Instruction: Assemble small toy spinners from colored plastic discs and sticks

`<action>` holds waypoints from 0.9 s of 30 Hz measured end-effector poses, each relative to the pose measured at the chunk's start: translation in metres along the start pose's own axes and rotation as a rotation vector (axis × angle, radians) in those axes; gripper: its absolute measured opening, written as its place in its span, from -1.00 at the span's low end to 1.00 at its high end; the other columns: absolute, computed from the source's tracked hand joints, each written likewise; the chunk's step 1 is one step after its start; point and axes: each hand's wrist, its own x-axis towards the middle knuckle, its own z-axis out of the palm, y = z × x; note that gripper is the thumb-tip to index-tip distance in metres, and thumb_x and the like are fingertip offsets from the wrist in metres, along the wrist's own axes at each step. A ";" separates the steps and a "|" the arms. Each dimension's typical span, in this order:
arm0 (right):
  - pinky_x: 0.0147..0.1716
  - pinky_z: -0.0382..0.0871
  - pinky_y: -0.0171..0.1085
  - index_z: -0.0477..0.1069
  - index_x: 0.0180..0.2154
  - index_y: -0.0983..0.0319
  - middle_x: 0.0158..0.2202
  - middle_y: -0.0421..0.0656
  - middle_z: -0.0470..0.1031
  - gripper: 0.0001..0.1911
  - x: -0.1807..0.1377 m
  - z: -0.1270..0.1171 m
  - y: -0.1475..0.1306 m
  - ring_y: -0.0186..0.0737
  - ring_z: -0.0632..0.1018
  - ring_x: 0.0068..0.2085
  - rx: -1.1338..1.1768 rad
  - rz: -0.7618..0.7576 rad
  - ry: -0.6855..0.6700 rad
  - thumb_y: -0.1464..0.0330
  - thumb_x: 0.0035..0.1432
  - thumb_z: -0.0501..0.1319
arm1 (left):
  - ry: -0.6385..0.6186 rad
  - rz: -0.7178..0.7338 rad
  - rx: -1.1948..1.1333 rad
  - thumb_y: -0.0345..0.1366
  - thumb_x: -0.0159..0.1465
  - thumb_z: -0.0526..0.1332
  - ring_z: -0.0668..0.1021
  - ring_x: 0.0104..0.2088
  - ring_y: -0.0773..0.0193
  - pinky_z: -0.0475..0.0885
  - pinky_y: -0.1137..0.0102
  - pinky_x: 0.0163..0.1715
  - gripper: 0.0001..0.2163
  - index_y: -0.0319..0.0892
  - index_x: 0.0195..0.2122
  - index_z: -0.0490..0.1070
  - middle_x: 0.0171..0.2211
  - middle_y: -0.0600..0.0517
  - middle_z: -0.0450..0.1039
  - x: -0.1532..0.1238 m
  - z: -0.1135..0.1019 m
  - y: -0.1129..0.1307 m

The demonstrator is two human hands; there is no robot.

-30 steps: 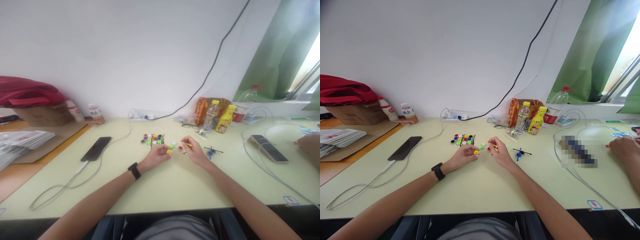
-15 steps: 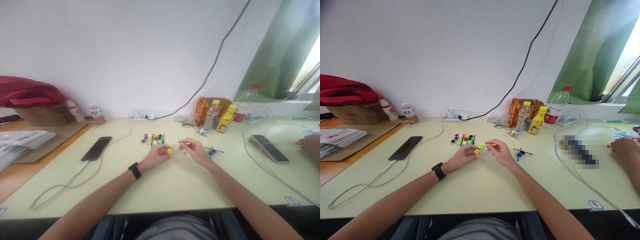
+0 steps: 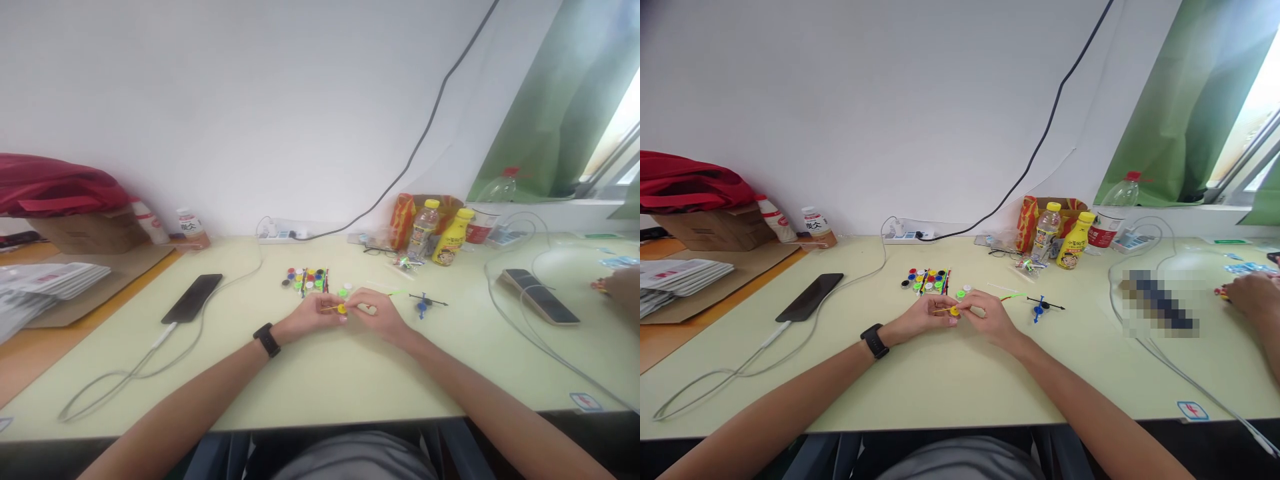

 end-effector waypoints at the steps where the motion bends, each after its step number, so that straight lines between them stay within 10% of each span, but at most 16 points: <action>1: -0.15 0.51 -0.08 0.62 -0.26 0.11 -0.25 -0.07 0.63 -0.77 0.000 0.000 0.001 -0.08 0.63 -0.20 -0.002 -0.017 0.001 0.16 0.33 0.25 | 0.001 0.000 0.006 -0.17 0.17 0.49 0.66 -0.09 0.08 0.55 0.25 -0.02 -0.66 -0.21 -0.06 0.63 -0.13 -0.14 0.65 -0.001 0.000 0.002; 27: -0.37 0.41 -0.26 0.55 -0.25 0.18 -0.29 -0.12 0.60 -0.87 0.002 -0.007 0.001 -0.21 0.54 -0.33 -0.043 0.130 -0.020 0.27 0.23 0.27 | 0.234 0.190 0.229 -0.13 0.22 0.45 0.69 -0.17 0.11 0.61 0.22 -0.05 -0.71 -0.23 -0.15 0.62 -0.17 -0.13 0.66 0.002 0.004 -0.013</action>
